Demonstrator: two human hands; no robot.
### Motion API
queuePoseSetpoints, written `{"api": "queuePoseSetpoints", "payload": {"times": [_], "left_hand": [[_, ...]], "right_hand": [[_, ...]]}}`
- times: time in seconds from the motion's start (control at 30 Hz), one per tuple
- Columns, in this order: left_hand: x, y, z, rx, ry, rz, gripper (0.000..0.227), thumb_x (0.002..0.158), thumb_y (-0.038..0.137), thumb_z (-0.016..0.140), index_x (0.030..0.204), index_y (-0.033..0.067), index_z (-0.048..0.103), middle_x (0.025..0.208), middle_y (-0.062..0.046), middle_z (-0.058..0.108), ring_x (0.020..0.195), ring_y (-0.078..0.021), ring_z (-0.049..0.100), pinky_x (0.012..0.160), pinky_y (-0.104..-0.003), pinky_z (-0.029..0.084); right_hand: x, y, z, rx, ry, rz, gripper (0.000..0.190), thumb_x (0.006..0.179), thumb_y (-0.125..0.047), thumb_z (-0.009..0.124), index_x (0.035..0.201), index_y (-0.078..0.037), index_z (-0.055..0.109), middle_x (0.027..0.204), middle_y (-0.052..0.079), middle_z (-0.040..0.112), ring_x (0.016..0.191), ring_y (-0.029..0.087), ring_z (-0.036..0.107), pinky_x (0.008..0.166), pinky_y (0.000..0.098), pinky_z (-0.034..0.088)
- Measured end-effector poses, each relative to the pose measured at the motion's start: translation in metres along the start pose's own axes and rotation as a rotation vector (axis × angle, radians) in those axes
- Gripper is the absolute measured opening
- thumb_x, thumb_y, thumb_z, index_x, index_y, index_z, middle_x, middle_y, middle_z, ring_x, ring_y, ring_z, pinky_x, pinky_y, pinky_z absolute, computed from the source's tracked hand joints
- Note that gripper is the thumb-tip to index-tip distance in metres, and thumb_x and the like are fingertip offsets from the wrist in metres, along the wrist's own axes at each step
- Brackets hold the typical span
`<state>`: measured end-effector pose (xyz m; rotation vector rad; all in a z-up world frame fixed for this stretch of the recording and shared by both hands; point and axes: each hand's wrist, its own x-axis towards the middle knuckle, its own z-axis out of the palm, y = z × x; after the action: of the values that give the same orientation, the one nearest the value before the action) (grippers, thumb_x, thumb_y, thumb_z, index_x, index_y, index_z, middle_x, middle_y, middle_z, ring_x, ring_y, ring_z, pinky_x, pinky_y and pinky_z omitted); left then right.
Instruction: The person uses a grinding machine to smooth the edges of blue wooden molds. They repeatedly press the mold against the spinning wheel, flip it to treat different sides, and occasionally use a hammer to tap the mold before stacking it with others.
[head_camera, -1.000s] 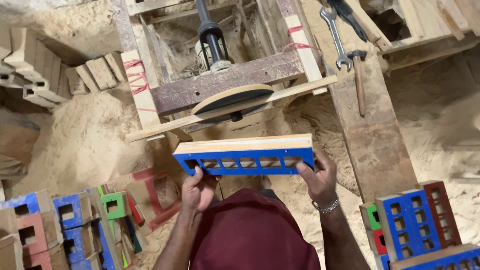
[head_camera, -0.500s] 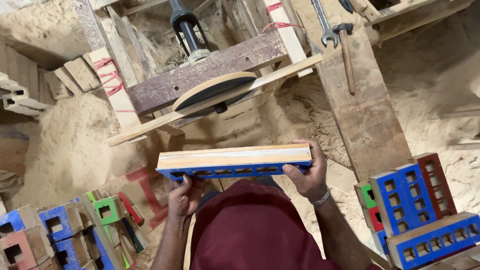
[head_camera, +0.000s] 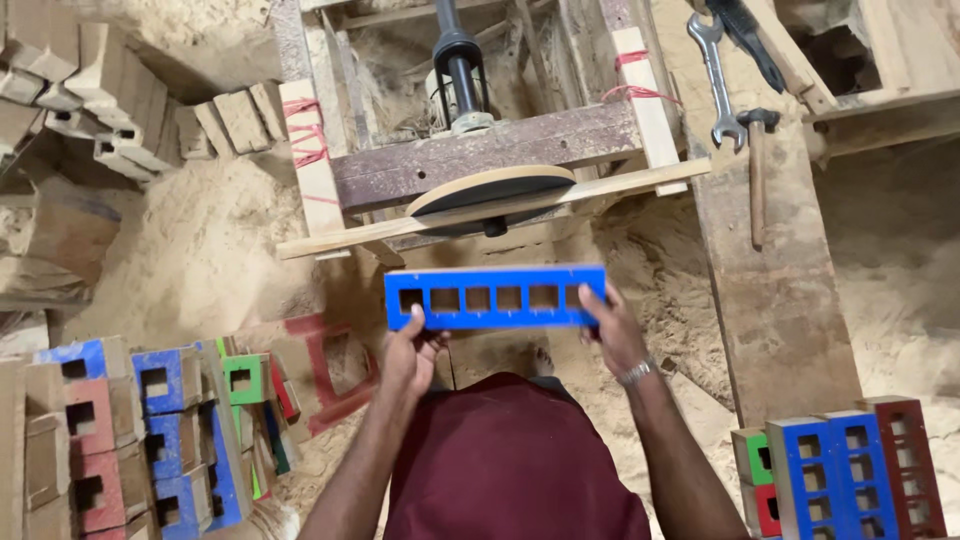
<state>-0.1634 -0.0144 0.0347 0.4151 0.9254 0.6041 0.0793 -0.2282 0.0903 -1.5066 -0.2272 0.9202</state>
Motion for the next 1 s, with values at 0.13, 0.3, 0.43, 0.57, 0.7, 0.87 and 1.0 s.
{"api": "queuePoseSetpoints", "payload": {"times": [0.13,0.3,0.43,0.57,0.7,0.87,1.0], "left_hand": [[0.042,0.018,-0.006,-0.083,0.06,-0.003,0.019,0.101,0.022,0.064,0.104,0.0031,0.063,0.088,-0.011,0.067,0.073,-0.0236,0.066,0.062,-0.039,0.059],[0.084,0.051,-0.014,-0.035,0.092,0.055,0.017,0.101,0.021,0.065,0.099,0.0045,0.063,0.082,-0.009,0.065,0.068,-0.0219,0.063,0.06,-0.039,0.059],[0.098,0.072,-0.024,-0.014,0.121,0.027,0.016,0.101,0.021,0.064,0.099,0.0049,0.063,0.082,-0.009,0.065,0.069,-0.0213,0.063,0.061,-0.038,0.059],[0.104,0.091,-0.036,-0.003,0.109,0.001,0.021,0.102,0.023,0.063,0.1,0.0024,0.062,0.084,-0.011,0.065,0.07,-0.0235,0.063,0.062,-0.039,0.059],[0.108,0.104,-0.038,0.02,0.136,-0.022,0.02,0.102,0.022,0.06,0.103,0.0027,0.061,0.087,-0.012,0.065,0.072,-0.0243,0.063,0.063,-0.04,0.058],[0.101,0.095,-0.033,0.056,0.087,-0.001,0.024,0.105,0.022,0.057,0.103,-0.0013,0.06,0.086,-0.015,0.065,0.071,-0.0259,0.063,0.063,-0.04,0.057],[0.098,0.074,-0.013,0.065,0.123,-0.012,0.021,0.105,0.021,0.056,0.105,-0.0002,0.06,0.086,-0.014,0.065,0.072,-0.0259,0.064,0.062,-0.039,0.056]], "right_hand": [[0.053,0.019,0.025,0.401,-0.021,0.06,0.033,0.105,-0.037,0.064,0.102,-0.005,0.062,0.082,0.006,0.065,0.067,0.014,0.063,0.057,0.0287,0.054],[0.098,0.027,0.078,0.37,0.053,0.08,0.039,0.101,-0.05,0.055,0.098,-0.011,0.062,0.075,0.005,0.065,0.056,0.014,0.063,0.044,0.0266,0.047],[0.109,0.021,0.111,0.16,0.1,0.072,0.051,0.102,-0.059,0.045,0.091,-0.011,0.058,0.064,0.007,0.061,0.041,0.013,0.055,0.034,0.0251,0.038],[0.107,0.016,0.139,0.115,0.151,0.063,0.055,0.102,-0.06,0.043,0.082,-0.01,0.053,0.056,0.003,0.056,0.037,0.01,0.048,0.032,0.0251,0.035],[0.112,0.01,0.159,0.169,0.241,0.11,0.05,0.1,-0.059,0.045,0.08,-0.014,0.05,0.055,-0.001,0.05,0.036,0.009,0.041,0.031,0.0259,0.029],[0.114,0.019,0.155,0.22,0.28,0.074,0.051,0.104,-0.058,0.048,0.079,-0.013,0.048,0.055,-0.002,0.045,0.037,0.008,0.037,0.031,0.0258,0.027],[0.121,0.016,0.134,0.224,0.375,0.09,0.042,0.101,-0.055,0.05,0.085,-0.017,0.052,0.058,-0.005,0.047,0.04,0.005,0.038,0.033,0.0246,0.025]]}}
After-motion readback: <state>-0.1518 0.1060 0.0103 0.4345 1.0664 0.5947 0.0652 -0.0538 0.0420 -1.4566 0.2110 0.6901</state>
